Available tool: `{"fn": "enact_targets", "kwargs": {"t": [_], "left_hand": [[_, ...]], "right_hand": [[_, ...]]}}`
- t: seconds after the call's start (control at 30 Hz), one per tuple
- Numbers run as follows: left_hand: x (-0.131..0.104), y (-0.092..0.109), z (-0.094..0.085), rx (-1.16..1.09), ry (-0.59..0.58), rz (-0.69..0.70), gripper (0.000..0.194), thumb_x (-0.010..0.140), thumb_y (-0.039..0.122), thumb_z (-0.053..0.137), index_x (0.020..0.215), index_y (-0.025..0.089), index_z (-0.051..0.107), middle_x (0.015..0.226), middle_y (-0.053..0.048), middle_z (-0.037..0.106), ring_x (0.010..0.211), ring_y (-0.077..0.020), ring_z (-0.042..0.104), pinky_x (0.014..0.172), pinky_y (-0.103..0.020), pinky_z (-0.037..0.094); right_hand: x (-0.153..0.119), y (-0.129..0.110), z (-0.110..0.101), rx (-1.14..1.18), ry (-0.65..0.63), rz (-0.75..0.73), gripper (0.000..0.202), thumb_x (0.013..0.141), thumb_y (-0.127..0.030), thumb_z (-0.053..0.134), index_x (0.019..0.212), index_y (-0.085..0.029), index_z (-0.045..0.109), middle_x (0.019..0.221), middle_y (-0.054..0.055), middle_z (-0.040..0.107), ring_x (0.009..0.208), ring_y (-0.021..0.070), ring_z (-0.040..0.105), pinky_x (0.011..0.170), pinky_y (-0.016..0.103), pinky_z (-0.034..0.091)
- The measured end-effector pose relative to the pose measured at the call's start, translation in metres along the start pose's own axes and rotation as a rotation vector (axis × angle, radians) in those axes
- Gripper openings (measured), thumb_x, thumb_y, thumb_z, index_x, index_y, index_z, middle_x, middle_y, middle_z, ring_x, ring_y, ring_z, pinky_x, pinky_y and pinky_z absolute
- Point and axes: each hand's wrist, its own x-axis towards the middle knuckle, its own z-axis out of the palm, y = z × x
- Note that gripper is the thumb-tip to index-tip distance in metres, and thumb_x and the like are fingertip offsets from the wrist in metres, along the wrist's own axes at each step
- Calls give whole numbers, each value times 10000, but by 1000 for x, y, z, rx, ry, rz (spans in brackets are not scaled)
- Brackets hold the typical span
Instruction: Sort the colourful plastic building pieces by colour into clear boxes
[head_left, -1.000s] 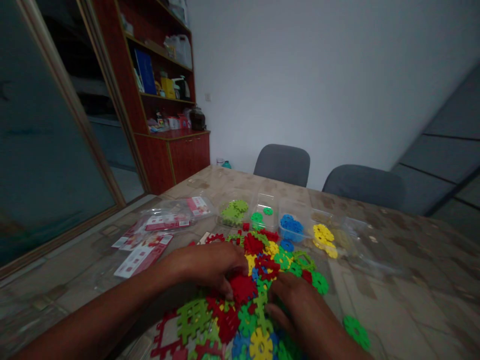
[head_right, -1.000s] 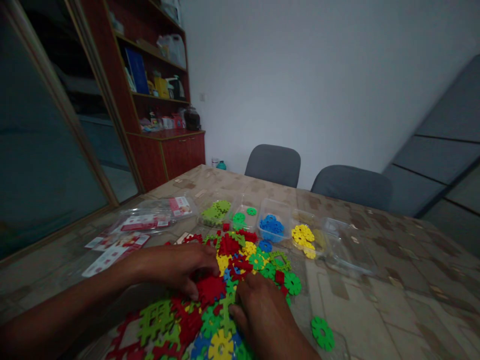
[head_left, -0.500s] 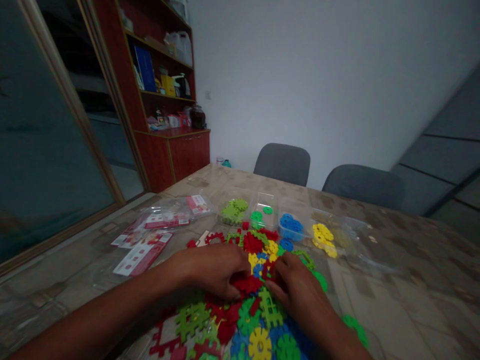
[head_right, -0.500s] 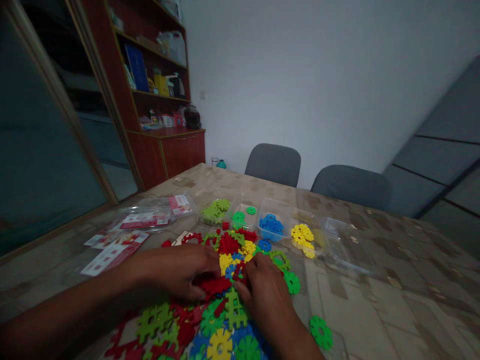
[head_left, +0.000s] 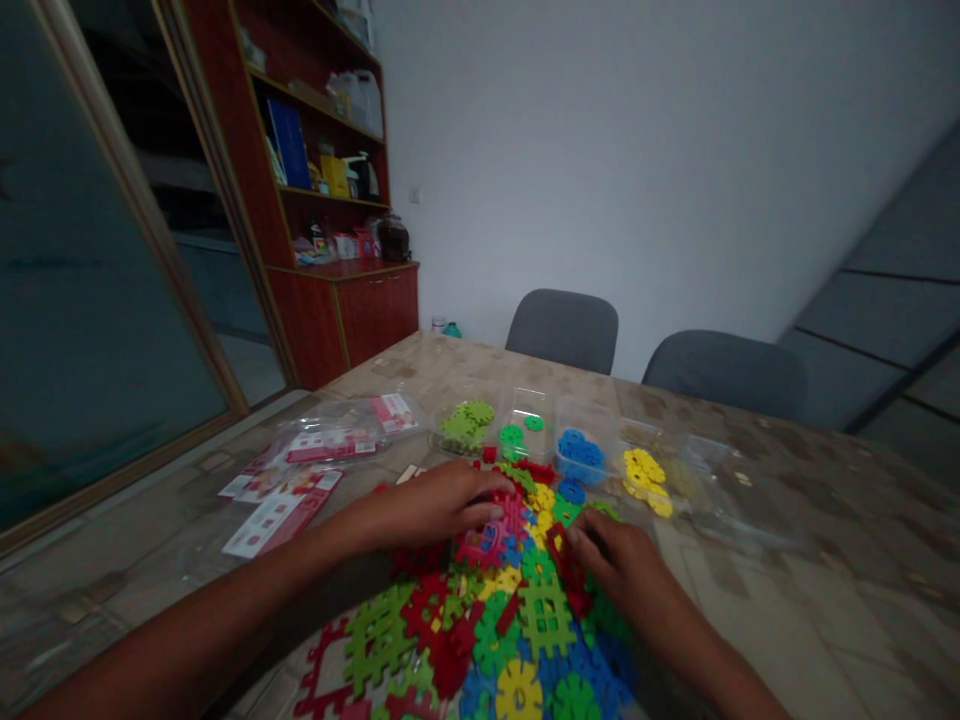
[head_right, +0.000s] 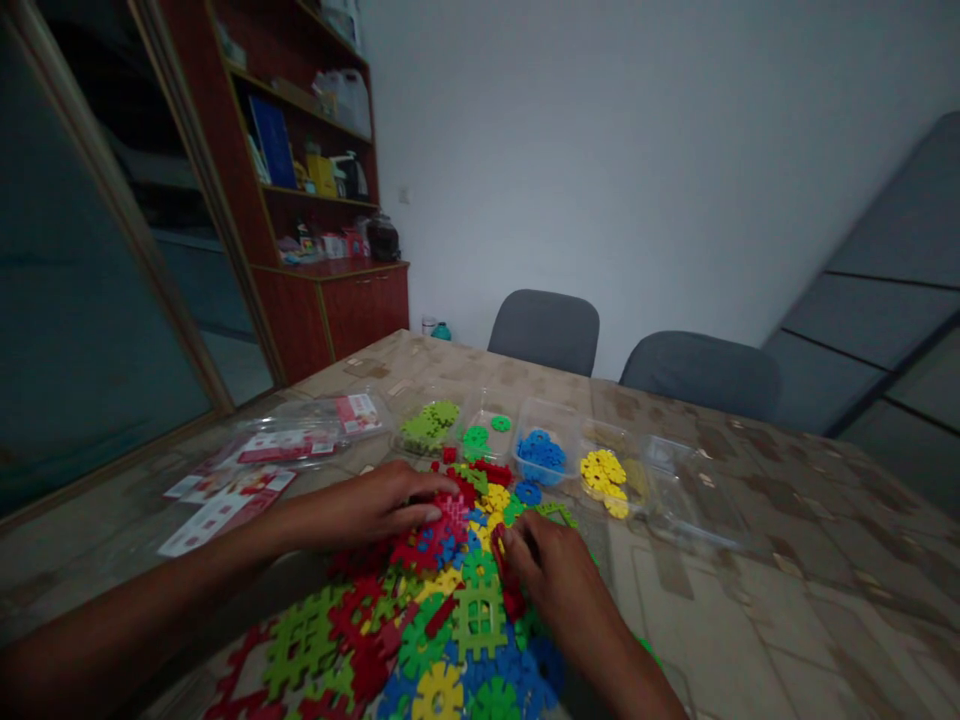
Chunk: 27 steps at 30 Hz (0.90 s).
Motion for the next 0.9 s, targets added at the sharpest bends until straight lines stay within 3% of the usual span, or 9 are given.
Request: {"fn": "enact_targets", "kwargs": {"t": [0.2, 0.37, 0.5, 0.67, 0.77, 0.9], "left_hand": [[4, -8, 15, -73, 105, -45, 253, 994, 381, 502, 1124, 229, 657, 925, -16, 709, 826, -188, 642, 728, -260, 441], [5, -5, 17, 11, 106, -63, 244, 988, 373, 515, 968, 208, 695, 831, -5, 707, 745, -170, 636, 662, -239, 404], [9, -1, 25, -51, 206, -84, 367, 1015, 355, 410, 806, 164, 644, 718, 4, 638, 678, -152, 583, 628, -225, 400], [12, 4, 44, 136, 120, -243, 262, 969, 363, 483, 904, 189, 667, 797, -49, 687, 736, -233, 642, 608, -269, 396], [8, 7, 37, 293, 93, -340, 288, 966, 410, 477, 1014, 210, 678, 835, -90, 708, 765, -299, 664, 614, -311, 410], [1, 0, 11, 286, 156, -296, 287, 991, 383, 439, 1023, 236, 682, 853, -65, 717, 779, -263, 667, 646, -297, 415]], "right_hand": [[0, 6, 0, -25, -13, 58, 259, 927, -406, 434, 891, -201, 589, 699, 17, 665, 634, 197, 612, 581, 278, 384], [1, 4, -1, -40, -13, 48, 219, 847, -296, 461, 955, -194, 622, 696, 17, 676, 625, 200, 617, 595, 284, 411], [2, 2, -5, 77, 34, 45, 306, 865, -373, 439, 996, -178, 634, 717, 31, 671, 633, 204, 612, 594, 294, 432], [2, 6, -7, 155, 90, 93, 348, 823, -438, 486, 1002, -175, 626, 741, 36, 651, 643, 206, 606, 579, 303, 445], [0, 4, -4, 286, 67, 143, 360, 799, -462, 523, 1022, -187, 589, 647, -18, 581, 558, 179, 581, 517, 280, 429], [0, -11, 11, 574, -46, 241, 485, 799, -541, 547, 1136, -195, 508, 559, -79, 524, 428, 143, 523, 429, 243, 401]]}}
